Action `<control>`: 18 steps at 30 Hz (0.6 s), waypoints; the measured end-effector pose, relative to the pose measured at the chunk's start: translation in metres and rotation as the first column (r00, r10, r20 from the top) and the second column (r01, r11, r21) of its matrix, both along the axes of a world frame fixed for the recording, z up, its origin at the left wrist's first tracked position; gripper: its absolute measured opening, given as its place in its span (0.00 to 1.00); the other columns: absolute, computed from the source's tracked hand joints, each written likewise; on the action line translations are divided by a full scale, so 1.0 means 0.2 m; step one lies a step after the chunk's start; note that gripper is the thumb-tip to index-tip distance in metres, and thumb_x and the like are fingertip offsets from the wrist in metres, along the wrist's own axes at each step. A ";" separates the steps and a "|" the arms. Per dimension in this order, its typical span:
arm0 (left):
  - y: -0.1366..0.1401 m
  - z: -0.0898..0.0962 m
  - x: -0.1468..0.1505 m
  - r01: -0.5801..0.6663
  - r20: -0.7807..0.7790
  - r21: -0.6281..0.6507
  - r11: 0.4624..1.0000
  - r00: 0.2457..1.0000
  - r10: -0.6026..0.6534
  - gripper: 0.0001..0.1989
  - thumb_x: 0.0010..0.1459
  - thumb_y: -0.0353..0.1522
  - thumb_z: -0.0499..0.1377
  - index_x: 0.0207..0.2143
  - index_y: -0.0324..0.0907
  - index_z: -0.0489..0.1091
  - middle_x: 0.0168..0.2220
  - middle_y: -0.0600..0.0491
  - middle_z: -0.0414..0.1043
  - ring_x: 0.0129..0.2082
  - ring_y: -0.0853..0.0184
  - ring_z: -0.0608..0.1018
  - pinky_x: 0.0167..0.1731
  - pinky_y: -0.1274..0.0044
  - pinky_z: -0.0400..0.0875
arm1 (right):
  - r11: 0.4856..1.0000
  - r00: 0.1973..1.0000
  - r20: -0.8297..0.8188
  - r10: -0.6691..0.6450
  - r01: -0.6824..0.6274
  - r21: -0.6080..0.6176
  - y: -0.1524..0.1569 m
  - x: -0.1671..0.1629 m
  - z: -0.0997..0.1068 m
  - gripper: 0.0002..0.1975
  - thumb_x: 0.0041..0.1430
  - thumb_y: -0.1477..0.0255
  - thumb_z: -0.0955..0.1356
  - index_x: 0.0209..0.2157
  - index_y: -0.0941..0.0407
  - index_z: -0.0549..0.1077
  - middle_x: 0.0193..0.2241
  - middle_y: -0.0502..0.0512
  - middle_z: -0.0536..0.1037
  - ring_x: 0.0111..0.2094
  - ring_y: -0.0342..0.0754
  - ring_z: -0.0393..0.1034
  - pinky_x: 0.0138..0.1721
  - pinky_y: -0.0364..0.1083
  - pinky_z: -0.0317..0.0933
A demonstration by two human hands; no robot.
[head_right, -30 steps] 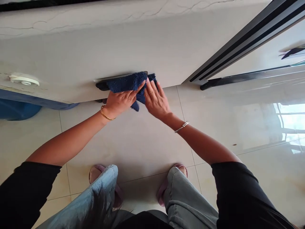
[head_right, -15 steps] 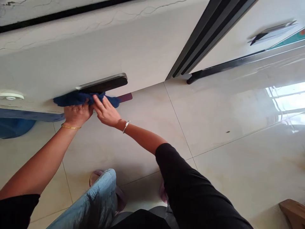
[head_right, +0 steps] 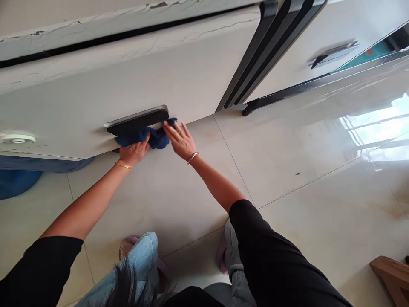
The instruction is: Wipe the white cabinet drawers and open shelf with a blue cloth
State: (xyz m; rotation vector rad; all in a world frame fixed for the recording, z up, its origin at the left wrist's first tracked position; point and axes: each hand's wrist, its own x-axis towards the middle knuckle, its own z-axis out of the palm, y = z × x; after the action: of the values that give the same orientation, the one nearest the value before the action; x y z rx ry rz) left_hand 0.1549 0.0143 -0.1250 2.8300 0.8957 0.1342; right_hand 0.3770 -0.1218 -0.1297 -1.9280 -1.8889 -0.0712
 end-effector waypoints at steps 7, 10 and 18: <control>-0.23 0.20 0.70 0.288 0.129 0.107 0.952 0.945 -0.300 0.28 0.71 0.25 0.41 0.71 0.39 0.58 0.66 0.40 0.68 0.67 0.58 0.70 0.68 0.65 0.60 | 0.937 0.948 -0.058 -0.314 0.319 0.140 -0.11 0.37 0.07 0.34 0.69 0.73 0.56 0.74 0.65 0.45 0.76 0.66 0.45 0.78 0.55 0.33 0.76 0.62 0.39; -0.28 0.27 0.94 0.323 0.158 0.134 0.937 0.926 -0.342 0.27 0.71 0.24 0.40 0.69 0.37 0.61 0.66 0.42 0.68 0.67 0.60 0.70 0.67 0.65 0.61 | 0.897 0.929 -0.134 -0.344 0.367 0.248 -0.10 0.49 0.10 0.37 0.70 0.70 0.56 0.74 0.66 0.36 0.76 0.69 0.39 0.78 0.56 0.28 0.75 0.64 0.40; -0.23 0.31 0.77 0.236 0.103 0.160 0.959 0.962 -0.254 0.24 0.72 0.28 0.44 0.61 0.38 0.72 0.56 0.37 0.78 0.58 0.55 0.79 0.58 0.64 0.71 | 0.827 0.843 -0.398 -0.361 0.487 0.282 0.13 0.22 0.08 0.39 0.66 0.78 0.53 0.74 0.65 0.31 0.76 0.71 0.44 0.78 0.55 0.27 0.75 0.68 0.35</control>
State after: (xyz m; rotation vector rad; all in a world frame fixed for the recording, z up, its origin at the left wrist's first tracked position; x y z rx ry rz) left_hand 0.3082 -0.0313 -0.0625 2.9991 0.5228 0.3500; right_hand 0.4216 -0.0965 -0.1137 -1.9127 -1.1005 -0.2154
